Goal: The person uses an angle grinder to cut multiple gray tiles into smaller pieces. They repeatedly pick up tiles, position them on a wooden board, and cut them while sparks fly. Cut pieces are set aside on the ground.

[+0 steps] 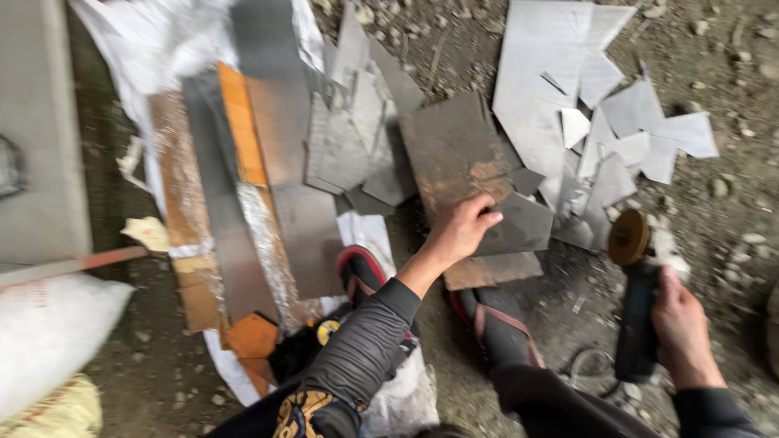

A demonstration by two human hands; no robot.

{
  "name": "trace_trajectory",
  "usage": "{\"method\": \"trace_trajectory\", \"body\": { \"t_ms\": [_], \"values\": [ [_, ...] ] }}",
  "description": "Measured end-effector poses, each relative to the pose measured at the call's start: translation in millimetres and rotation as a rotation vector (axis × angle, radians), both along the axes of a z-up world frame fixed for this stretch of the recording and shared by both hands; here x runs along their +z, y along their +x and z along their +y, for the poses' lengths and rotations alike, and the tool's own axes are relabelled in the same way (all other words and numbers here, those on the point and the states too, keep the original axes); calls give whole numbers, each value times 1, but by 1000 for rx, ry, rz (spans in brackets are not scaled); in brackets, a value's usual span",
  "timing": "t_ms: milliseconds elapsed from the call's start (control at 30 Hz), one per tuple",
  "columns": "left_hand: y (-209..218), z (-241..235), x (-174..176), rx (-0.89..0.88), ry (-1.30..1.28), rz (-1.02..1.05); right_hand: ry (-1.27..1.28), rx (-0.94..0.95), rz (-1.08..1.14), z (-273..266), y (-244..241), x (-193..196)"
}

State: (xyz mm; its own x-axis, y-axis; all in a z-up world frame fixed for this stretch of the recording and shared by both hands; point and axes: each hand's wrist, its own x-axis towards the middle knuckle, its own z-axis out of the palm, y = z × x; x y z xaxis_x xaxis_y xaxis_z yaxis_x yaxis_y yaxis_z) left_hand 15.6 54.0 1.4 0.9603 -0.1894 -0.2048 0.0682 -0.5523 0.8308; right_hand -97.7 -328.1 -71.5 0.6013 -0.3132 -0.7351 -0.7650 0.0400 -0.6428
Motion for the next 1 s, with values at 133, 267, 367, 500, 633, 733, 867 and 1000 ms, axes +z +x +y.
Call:
{"method": "trace_trajectory", "body": {
  "t_ms": [133, 267, 367, 500, 633, 733, 867, 1000],
  "values": [
    [31, 62, 13, 389, -348, 36, -35, 88, 3, 13, 8, 14],
    [60, 144, 39, 540, -428, -137, -8, 62, 77, 18, 11, 24],
    [81, 201, 65, 426, -196, -107, -24, 77, 74, 17, 12, 26],
    [109, 238, 98, 4, 409, -158, 16, 38, 13, 18, 11, 26],
    [134, 240, 104, -361, 792, -105, 43, -28, 38, 19, 10, 25],
    [155, 224, 95, -623, 1156, 161, 30, -45, 14, 20, 11, 26],
    [163, 182, 80, -593, 1091, -383, 61, -55, 19, 21, 16, 42],
    [150, 110, 56, -512, 917, -438, 10, -2, 67, 25, 17, 51]
  ]
}}
